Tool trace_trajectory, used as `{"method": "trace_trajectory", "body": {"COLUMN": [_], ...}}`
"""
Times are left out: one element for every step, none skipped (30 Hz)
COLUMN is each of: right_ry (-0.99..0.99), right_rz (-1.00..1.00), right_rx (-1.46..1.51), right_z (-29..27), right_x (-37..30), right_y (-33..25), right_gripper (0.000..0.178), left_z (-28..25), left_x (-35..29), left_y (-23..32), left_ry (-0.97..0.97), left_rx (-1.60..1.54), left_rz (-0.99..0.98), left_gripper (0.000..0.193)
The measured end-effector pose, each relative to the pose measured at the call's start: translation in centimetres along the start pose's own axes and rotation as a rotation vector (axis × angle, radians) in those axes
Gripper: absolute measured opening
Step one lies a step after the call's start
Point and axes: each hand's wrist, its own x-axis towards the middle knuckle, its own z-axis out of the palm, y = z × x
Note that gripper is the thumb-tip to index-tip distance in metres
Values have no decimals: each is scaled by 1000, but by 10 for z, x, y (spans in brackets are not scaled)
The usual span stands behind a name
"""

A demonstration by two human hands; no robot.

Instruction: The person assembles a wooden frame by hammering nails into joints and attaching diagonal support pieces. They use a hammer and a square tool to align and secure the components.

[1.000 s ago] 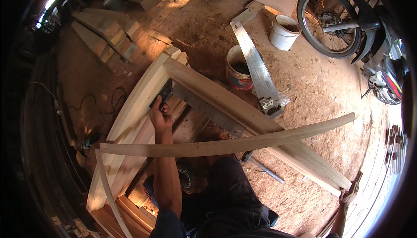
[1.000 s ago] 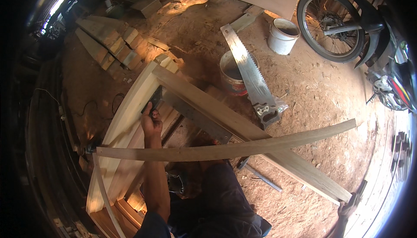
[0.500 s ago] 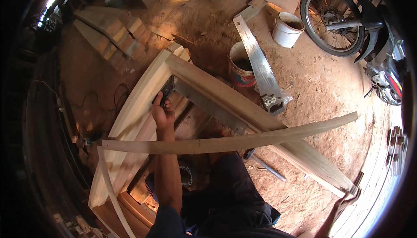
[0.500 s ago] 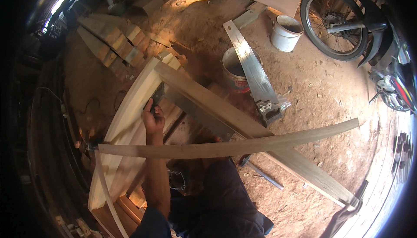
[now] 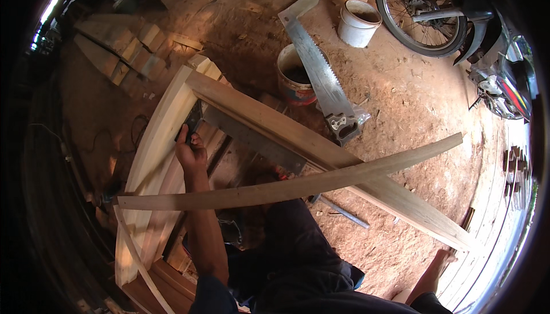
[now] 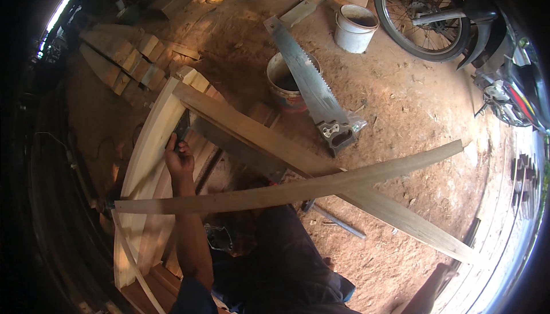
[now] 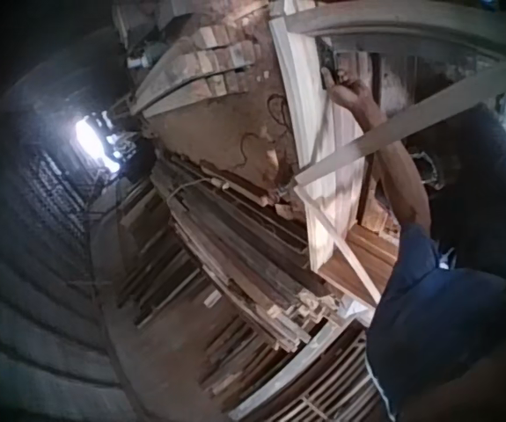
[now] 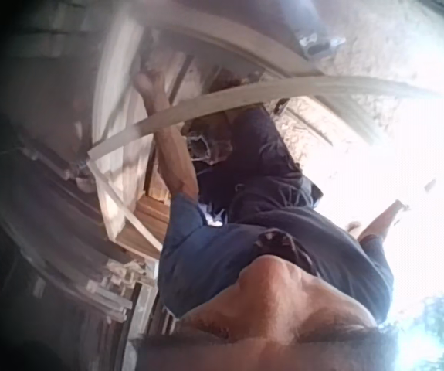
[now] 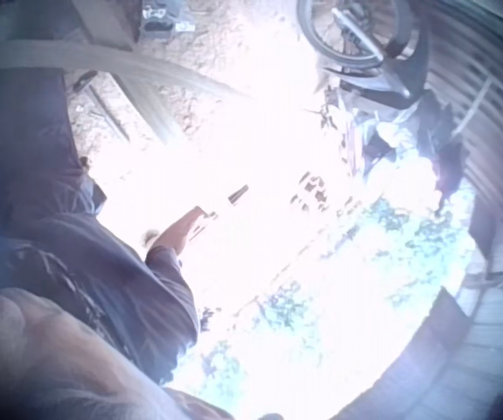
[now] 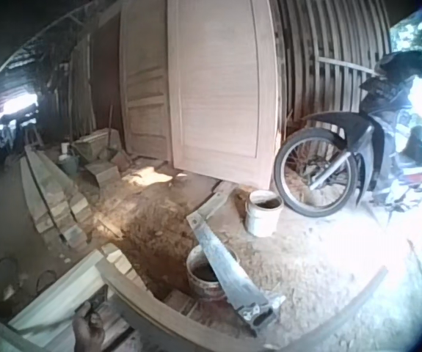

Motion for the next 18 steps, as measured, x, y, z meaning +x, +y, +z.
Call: {"method": "trace_trajectory", "body": {"right_ry": [-1, 2, 6, 4, 1, -2, 0, 1, 2, 1, 2, 7, 8, 10, 9, 3, -2, -6], "right_rz": [-8, -11, -19, -30, -33, -42, -46, -56, -74, -79, -80, -89, -100, -110, -122, -131, -143, -148], "right_rx": [2, 4, 4, 3, -1, -3, -2, -6, -2, -9, -6, -8, -12, -11, -14, -15, -23, -32], "right_z": [-2, -2, -3, -3, -3, -3, -3, -3, -4, -5, -8, -9, -12, -12, -15, -15, -18, -20], "right_x": [0, 1, 2, 3, 5, 8, 10, 12, 15, 17, 19, 23, 25, 28, 30, 33, 36, 38], "right_y": [1, 3, 4, 5, 6, 7, 7, 8, 9, 10, 11, 12, 12, 13, 12, 13, 12, 12], "right_gripper": [69, 68, 67, 66, 66, 65, 64, 63, 63, 62, 61, 60, 60, 59, 58, 57, 57, 56], "left_z": [-1, -2, -4, -5, -6, -6, -7, -7, -7, -7, -7, -7, -6, -6, -5, -4, -4, -4], "left_x": [0, 2, 2, 4, 5, 6, 8, 8, 9, 8, 8, 7, 6, 5, 5, 5, 5, 5], "left_y": [1, 1, 2, 2, 2, 3, 2, 2, 1, 1, 1, 0, 0, 0, 0, 0, 1, 1], "left_ry": [3, -6, -26, 21, -54, -61, -61, -83, -92, -55, -95, -25, -19, -48, -47, -47, -36, -35], "left_rx": [3, 5, 8, 15, -1, -8, -15, -14, -24, -25, -29, -22, -21, -2, -2, -14, -10, -11], "left_rz": [11, -12, -39, -52, -65, -64, -58, -65, -59, -35, -50, -32, -36, -13, -8, -1, -14, -30], "left_gripper": [9, 9, 9, 9, 9, 8, 8, 8, 7, 7, 7, 7, 7, 7, 7, 8, 7, 7]}}
